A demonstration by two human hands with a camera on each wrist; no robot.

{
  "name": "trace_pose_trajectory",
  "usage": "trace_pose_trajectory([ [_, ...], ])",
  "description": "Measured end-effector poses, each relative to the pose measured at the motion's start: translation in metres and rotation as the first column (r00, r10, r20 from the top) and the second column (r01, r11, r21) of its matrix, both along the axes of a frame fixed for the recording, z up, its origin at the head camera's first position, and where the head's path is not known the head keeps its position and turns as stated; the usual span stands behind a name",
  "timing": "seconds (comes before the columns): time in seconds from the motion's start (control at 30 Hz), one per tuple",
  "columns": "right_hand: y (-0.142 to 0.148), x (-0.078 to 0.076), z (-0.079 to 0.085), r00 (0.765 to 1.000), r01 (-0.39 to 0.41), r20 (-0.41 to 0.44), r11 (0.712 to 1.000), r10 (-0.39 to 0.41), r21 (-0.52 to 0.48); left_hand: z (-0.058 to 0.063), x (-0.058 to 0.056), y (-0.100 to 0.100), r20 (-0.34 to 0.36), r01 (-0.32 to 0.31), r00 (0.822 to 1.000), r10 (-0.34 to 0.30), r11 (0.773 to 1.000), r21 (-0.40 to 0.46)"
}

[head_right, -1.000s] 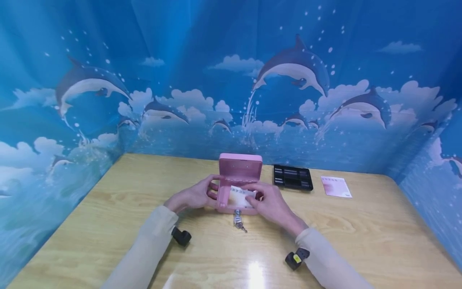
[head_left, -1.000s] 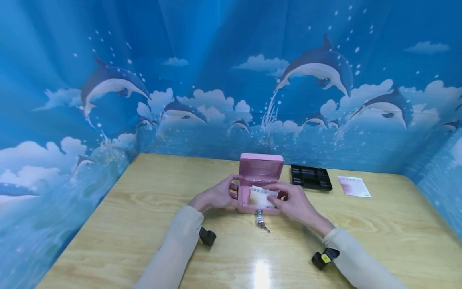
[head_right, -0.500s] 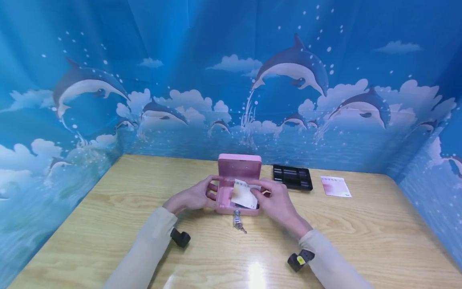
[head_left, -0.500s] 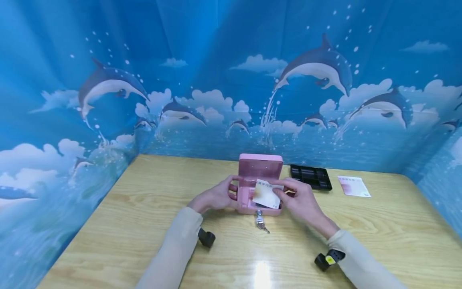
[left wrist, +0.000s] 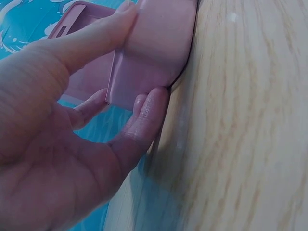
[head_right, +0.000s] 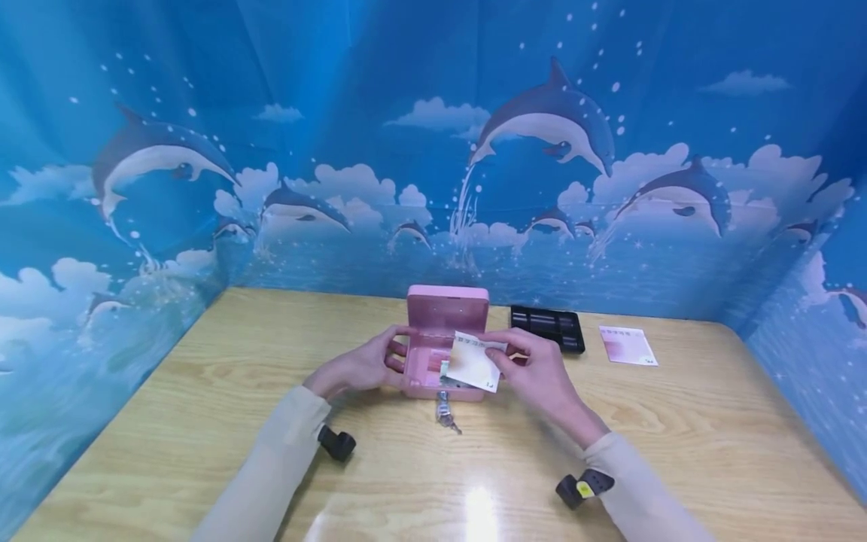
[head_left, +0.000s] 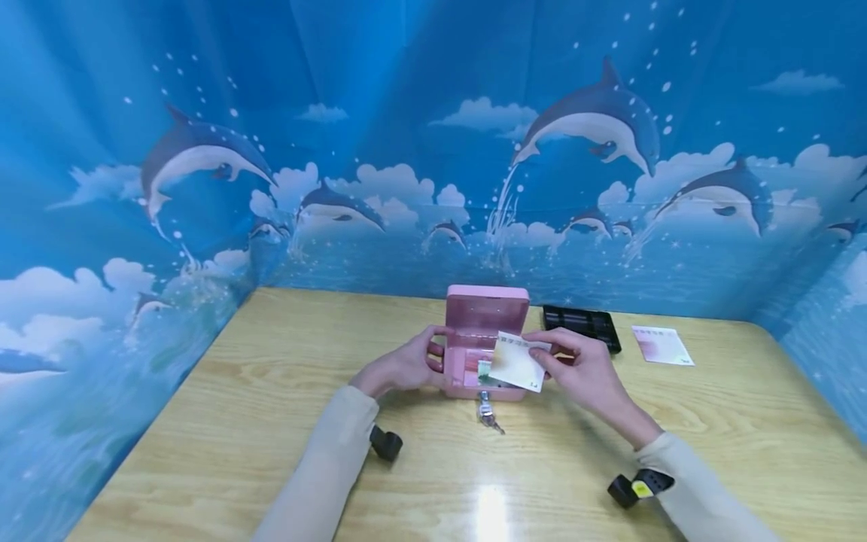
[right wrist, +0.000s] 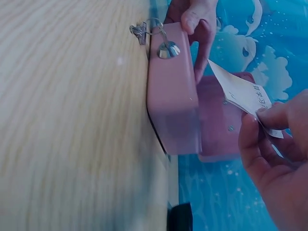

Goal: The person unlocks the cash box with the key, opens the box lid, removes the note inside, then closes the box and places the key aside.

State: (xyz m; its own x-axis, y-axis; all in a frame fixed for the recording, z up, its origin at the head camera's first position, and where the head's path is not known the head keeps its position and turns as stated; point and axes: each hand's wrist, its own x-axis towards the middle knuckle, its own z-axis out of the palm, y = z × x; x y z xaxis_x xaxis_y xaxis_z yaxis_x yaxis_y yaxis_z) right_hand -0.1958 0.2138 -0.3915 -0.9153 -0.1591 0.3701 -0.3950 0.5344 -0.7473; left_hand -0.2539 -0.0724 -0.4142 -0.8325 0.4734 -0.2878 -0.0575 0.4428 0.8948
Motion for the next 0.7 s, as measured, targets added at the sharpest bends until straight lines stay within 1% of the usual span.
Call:
trace_pose_trajectory([
  [0.23,0.020,0.004,0.009,0.996,0.038,0.073,0.996,-0.044,0.078,0.001,0.000,-0.002,0.007,0.005,1.000,-0.005,1.000,0.000],
  [0.33,0.030,0.005,0.011,0.992,0.041,0.112,0.994,-0.052,0.099,0.001,0.000,-0.002,0.006,0.004,1.000,-0.004,1.000,-0.004],
  [0.57,0.050,0.010,0.010,0.989,0.037,0.137,0.989,-0.057,0.141,0.001,-0.001,-0.002,0.005,0.010,1.000,-0.010,1.000,0.004],
  [0.7,0.058,0.010,0.007,0.979,0.009,0.200,0.985,-0.044,0.170,0.001,0.000,-0.002,0.007,0.017,1.000,-0.018,1.000,0.009],
])
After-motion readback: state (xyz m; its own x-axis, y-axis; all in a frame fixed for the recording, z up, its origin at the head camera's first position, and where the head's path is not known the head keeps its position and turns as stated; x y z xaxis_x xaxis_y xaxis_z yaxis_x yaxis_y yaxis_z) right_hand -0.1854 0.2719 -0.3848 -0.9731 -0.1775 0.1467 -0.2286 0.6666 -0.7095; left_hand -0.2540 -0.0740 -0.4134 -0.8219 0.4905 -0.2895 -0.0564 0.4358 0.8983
